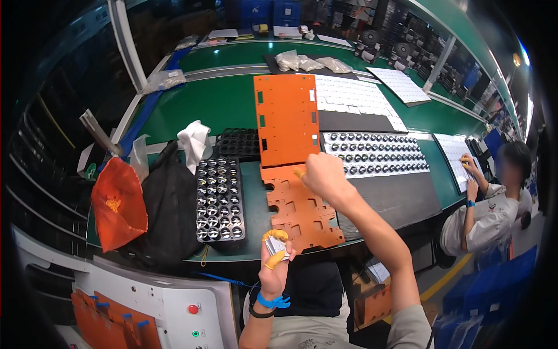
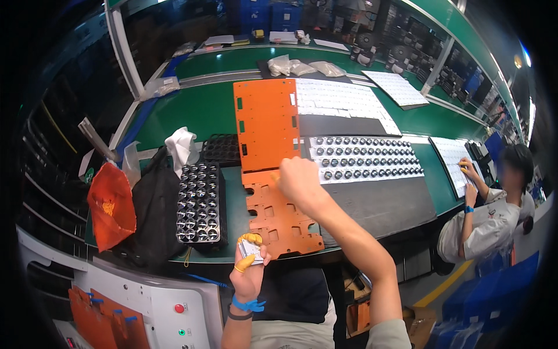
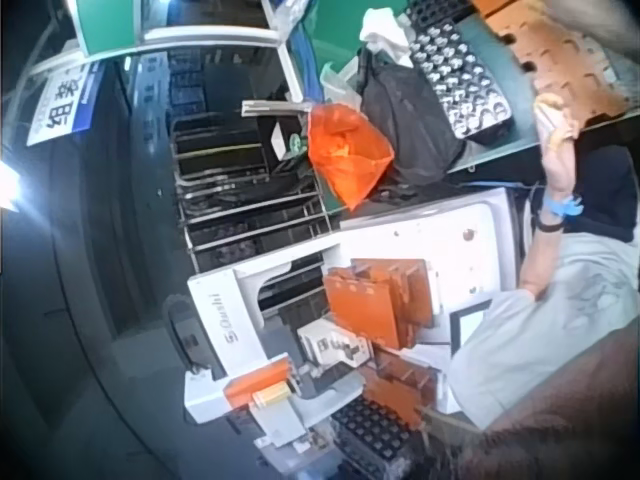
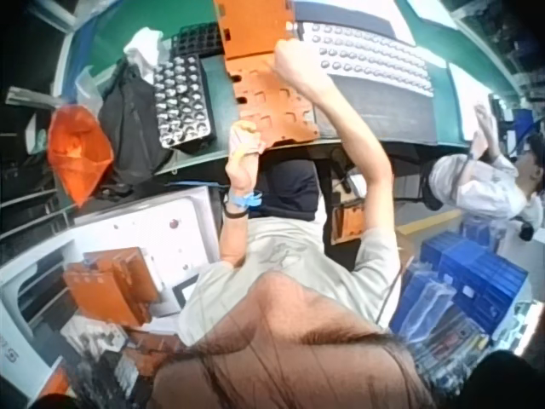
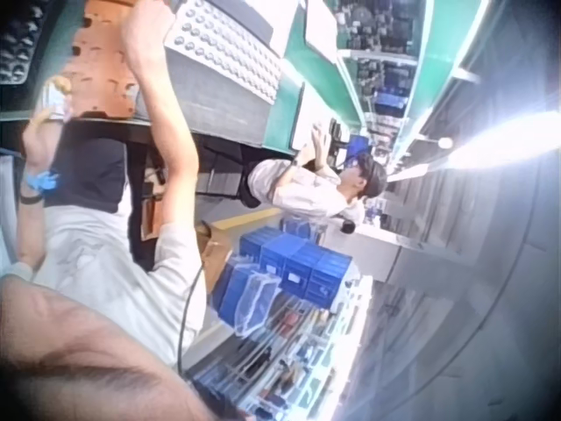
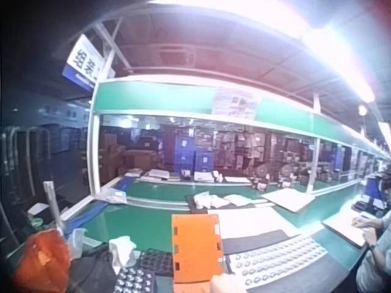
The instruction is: The person places small white square components into an orange fixture, then inserts cylindrical metal parts into the slots. They operate a press machine to secure the components and continue placing additional parts into the fixture.
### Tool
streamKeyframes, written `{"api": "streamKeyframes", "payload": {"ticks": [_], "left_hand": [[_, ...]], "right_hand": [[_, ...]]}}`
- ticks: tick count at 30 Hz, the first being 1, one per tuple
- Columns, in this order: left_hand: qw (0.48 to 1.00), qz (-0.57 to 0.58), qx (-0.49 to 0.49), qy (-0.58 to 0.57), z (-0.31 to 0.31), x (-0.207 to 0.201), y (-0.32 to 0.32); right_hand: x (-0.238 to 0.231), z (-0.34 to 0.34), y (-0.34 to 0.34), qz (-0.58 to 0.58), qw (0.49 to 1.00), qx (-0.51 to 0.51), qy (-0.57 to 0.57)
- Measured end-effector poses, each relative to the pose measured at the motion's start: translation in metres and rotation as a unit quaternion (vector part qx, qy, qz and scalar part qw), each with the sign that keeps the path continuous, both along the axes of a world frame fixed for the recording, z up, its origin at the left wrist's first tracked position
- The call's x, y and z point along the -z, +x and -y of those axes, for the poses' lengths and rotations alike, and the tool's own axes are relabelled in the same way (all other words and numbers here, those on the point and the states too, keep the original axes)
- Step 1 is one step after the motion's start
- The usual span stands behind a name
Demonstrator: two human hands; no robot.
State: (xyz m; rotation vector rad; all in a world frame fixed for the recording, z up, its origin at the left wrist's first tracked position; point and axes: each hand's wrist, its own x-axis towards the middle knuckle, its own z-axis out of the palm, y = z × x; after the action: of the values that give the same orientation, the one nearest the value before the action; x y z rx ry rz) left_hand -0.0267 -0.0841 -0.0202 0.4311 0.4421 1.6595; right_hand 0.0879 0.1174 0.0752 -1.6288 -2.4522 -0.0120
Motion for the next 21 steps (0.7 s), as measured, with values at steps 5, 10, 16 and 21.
{"api": "streamKeyframes", "payload": {"ticks": [5,10,16,21], "left_hand": [[1.000,0.009,0.006,-0.015,0.005,-0.003,-0.014],[0.996,-0.076,-0.012,-0.051,0.010,-0.006,-0.025],[0.990,-0.114,-0.029,-0.079,0.016,-0.004,-0.036],[0.993,-0.103,-0.024,-0.050,0.013,-0.006,-0.036]], "right_hand": [[-0.016,0.033,-0.065,-0.144,0.971,-0.178,-0.063],[-0.004,0.036,-0.109,-0.183,0.954,-0.236,-0.010],[-0.006,0.028,-0.130,-0.121,0.965,-0.231,-0.021],[-0.012,0.032,-0.120,-0.129,0.965,-0.229,-0.005]]}}
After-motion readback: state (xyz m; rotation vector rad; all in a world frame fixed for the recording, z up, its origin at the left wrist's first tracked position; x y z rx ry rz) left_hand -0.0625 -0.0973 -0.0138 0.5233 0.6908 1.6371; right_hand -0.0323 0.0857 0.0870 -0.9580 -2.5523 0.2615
